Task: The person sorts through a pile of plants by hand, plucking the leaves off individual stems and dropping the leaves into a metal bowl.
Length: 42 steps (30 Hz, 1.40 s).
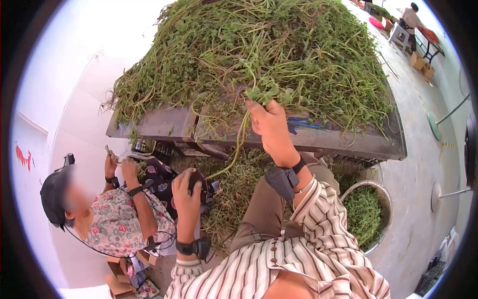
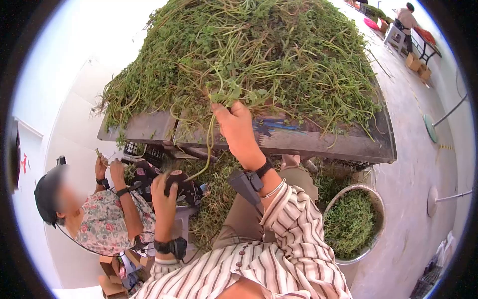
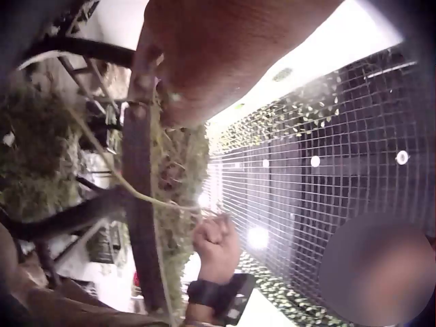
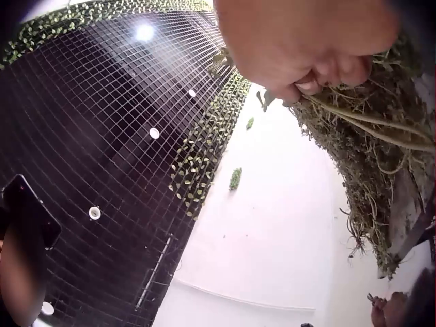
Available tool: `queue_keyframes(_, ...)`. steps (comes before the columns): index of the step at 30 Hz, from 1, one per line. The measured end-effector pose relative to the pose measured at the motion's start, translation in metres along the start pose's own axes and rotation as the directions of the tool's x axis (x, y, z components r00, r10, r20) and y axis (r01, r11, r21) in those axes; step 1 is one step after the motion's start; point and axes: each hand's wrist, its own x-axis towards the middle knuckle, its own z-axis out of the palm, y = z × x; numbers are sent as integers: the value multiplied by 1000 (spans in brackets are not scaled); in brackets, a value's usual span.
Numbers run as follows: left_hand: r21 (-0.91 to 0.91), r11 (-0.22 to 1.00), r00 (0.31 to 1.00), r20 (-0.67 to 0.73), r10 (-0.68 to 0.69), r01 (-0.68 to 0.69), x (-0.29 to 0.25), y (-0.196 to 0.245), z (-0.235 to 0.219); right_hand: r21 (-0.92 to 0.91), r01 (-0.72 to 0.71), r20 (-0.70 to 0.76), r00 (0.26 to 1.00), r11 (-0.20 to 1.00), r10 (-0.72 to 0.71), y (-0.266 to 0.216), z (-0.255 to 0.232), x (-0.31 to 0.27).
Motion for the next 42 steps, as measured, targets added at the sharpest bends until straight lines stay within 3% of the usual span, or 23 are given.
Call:
queue_keyframes(1, -11, 1000, 1000, -6, -27, 27, 9, 7, 1, -3, -26, 21, 999, 1000, 26, 3, 2, -3)
queue_keyframes(4, -435, 891, 991, 69, -112, 131, 45, 43, 5, -79, -81, 96, 991, 994, 89, 13, 11, -14)
queue_keyframes(5, -459, 887, 999, 32, -33, 44, 55, 53, 9, -94, -80, 116, 989, 992, 90, 21, 9, -14)
queue_keyframes(6, -458, 888, 999, 23, -44, 50, 62, 63, 15, -99, -84, 128, 987, 992, 96, 22, 12, -17)
queue_keyframes(8, -655, 739, 986, 150, -76, 157, 72, 79, 26, -57, -122, 153, 980, 991, 129, 17, 21, -25)
queue_keyframes(9, -656, 738, 986, 148, -79, 157, 76, 81, 29, -54, -91, 96, 991, 994, 96, 13, 30, -30)
queue_keyframes(11, -694, 697, 979, 198, -54, 179, 80, 84, 36, -64, -121, 130, 983, 991, 129, 15, 20, -27)
queue_keyframes(12, -696, 696, 978, 202, -44, 175, 82, 85, 34, -75, -148, 160, 974, 986, 159, 13, 17, -25)
queue_keyframes(14, -375, 927, 1000, 16, 3, 3, 82, 91, 25, -125, -97, 136, 984, 988, 113, 11, 15, -25)
queue_keyframes(15, -351, 932, 994, -87, 60, -87, 81, 95, 25, -175, -48, 125, 990, 983, 71, 8, 15, -23)
queue_keyframes(16, -356, 929, 994, -88, 72, -99, 79, 98, 23, -174, -38, 119, 991, 984, 59, 7, 12, -21)
queue_keyframes(18, -309, 940, 990, -58, 131, -143, 74, 103, 21, 50, -123, 154, 981, 991, 114, 4, 4, -14)
queue_keyframes(22, -356, 929, 994, -5, 107, -102, 68, 105, 13, 112, -109, 122, 988, 988, 95, -2, 9, -11)
queue_keyframes(24, -342, 933, 994, -31, 109, -113, 57, 102, 4, 38, -69, -111, 991, 997, 73, -11, 7, -6)
queue_keyframes(26, -331, 936, 993, -49, 109, -119, 40, 95, -3, 333, 195, -164, 975, 923, -146, -30, -42, 27)
queue_keyframes(28, -368, 928, 996, -49, -73, 50, 24, 83, -11, 282, 251, -192, 960, 926, -202, -52, -30, 27)
queue_keyframes(29, -379, 923, 992, -78, -98, 61, 21, 78, -9, 219, 305, -202, 944, 927, -262, -62, -26, 24)
queue_keyframes(30, -393, 918, 994, -74, -83, 48, 21, 77, -9, 209, 322, -214, 937, 924, -278, -58, -27, 21)
queue_keyframes(32, -423, 904, 985, -119, -127, 65, 23, 77, -9, 182, 189, -203, 967, 965, -151, -35, -29, 14)
queue_keyframes(33, -432, 891, 980, -63, -186, 141, 24, 83, -15, 203, 159, -200, 973, 966, -118, -29, -30, 10)
queue_keyframes(34, -439, 889, 984, -46, -172, 135, 23, 81, -16, 200, 171, -223, 967, 965, -125, -27, -28, 7)
queue_keyframes(36, -220, 972, 988, -147, 45, -77, 27, 74, -14, 110, 164, -267, 955, 980, -130, -24, -30, -2)
queue_keyframes(42, -142, 988, 983, -177, 36, -62, 24, 65, -14, 78, 276, -273, 930, 958, -246, -53, -71, -59)
